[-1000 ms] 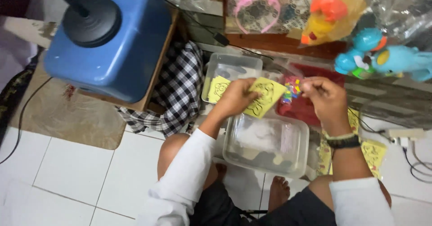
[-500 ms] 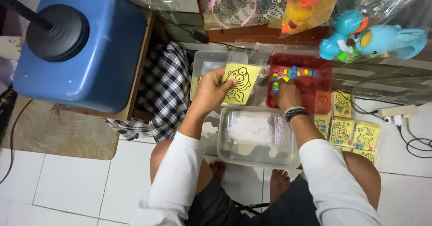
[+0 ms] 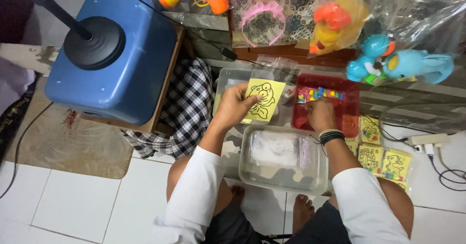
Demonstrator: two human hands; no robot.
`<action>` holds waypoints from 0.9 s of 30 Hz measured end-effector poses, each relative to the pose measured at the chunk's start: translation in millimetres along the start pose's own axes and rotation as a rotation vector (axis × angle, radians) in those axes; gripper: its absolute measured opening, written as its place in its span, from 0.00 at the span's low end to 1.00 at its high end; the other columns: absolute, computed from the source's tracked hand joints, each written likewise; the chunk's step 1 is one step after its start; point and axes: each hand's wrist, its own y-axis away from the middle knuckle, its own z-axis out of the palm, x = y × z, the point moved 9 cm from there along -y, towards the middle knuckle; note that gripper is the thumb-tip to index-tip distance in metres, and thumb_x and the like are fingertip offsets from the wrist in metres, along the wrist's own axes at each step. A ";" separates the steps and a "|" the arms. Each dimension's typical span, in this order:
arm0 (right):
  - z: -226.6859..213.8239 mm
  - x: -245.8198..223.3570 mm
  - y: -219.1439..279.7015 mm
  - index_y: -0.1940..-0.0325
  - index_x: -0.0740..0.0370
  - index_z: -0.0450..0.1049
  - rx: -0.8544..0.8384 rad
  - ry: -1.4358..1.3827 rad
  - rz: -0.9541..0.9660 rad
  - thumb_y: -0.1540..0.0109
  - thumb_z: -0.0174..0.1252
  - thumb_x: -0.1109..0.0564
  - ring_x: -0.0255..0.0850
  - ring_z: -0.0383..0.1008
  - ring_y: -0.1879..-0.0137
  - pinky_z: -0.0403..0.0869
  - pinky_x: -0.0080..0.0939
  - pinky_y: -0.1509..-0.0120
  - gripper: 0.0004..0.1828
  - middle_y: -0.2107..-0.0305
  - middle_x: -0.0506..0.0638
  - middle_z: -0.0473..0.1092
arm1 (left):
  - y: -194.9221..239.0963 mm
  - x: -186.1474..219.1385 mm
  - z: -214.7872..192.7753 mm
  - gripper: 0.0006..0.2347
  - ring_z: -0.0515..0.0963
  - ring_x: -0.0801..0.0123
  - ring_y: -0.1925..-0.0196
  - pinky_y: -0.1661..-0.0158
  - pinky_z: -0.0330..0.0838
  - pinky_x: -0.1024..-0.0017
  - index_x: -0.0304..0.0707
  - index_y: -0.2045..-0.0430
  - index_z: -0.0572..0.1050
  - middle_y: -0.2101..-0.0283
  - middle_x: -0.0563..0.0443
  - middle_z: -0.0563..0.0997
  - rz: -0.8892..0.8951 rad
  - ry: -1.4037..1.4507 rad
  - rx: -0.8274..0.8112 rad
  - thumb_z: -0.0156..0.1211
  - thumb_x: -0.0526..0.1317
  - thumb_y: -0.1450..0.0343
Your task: The person sits on the floor and packs small yellow cards with cartoon drawings into clear plastic bags. They pick up a card, place it inside a bag, and then set the filled bag aside on the floor. This process is repeated for several cards.
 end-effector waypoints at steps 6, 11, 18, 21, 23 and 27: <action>-28.1 -4.7 14.5 0.51 0.48 0.85 0.067 -0.050 -0.130 0.38 0.56 0.57 0.66 0.79 0.50 0.78 0.61 0.42 0.15 0.58 0.62 0.76 | 5.8 6.8 1.8 0.04 0.83 0.66 0.73 0.66 0.77 0.70 0.33 0.67 0.81 0.76 0.42 0.84 0.002 -0.047 -0.008 0.65 0.33 0.33; -127.7 -49.1 65.4 0.52 0.61 0.83 0.289 -0.208 -0.204 0.32 0.59 0.60 0.59 0.80 0.59 0.78 0.56 0.53 0.08 0.70 0.61 0.74 | 3.9 -1.7 7.3 0.03 0.83 0.68 0.74 0.67 0.77 0.71 0.37 0.69 0.81 0.78 0.44 0.84 0.000 -0.096 -0.018 0.65 0.33 0.33; -188.9 -57.4 104.8 0.47 0.76 0.75 0.344 -0.983 -0.222 0.31 0.54 0.73 0.44 0.79 0.59 0.82 0.39 0.53 0.09 0.61 0.66 0.75 | 0.9 -12.5 19.5 0.04 0.82 0.67 0.73 0.64 0.76 0.70 0.36 0.69 0.80 0.78 0.45 0.83 -0.004 -0.154 -0.026 0.65 0.34 0.34; -200.7 -75.2 118.1 0.49 0.76 0.76 0.385 -1.016 -0.342 0.32 0.59 0.73 0.38 0.74 0.58 0.77 0.35 0.53 0.08 0.61 0.60 0.73 | -0.5 -13.4 28.4 0.05 0.85 0.57 0.71 0.63 0.77 0.63 0.35 0.69 0.81 0.77 0.41 0.83 0.024 -0.271 -0.040 0.65 0.34 0.34; -202.9 -90.0 123.0 0.53 0.73 0.77 0.401 -1.024 -0.471 0.33 0.61 0.69 0.42 0.73 0.50 0.72 0.42 0.43 0.05 0.59 0.60 0.72 | -2.5 -17.7 35.2 0.05 0.85 0.41 0.64 0.61 0.76 0.56 0.43 0.67 0.82 0.75 0.40 0.84 0.039 -0.470 -0.070 0.65 0.37 0.34; -192.8 -109.2 120.6 0.58 0.70 0.78 0.254 -1.039 -0.645 0.37 0.63 0.64 0.49 0.75 0.44 0.69 0.46 0.35 0.05 0.57 0.60 0.75 | -0.3 -18.9 47.9 0.06 0.84 0.41 0.62 0.59 0.77 0.56 0.46 0.66 0.82 0.74 0.42 0.84 0.045 -0.545 -0.085 0.64 0.36 0.34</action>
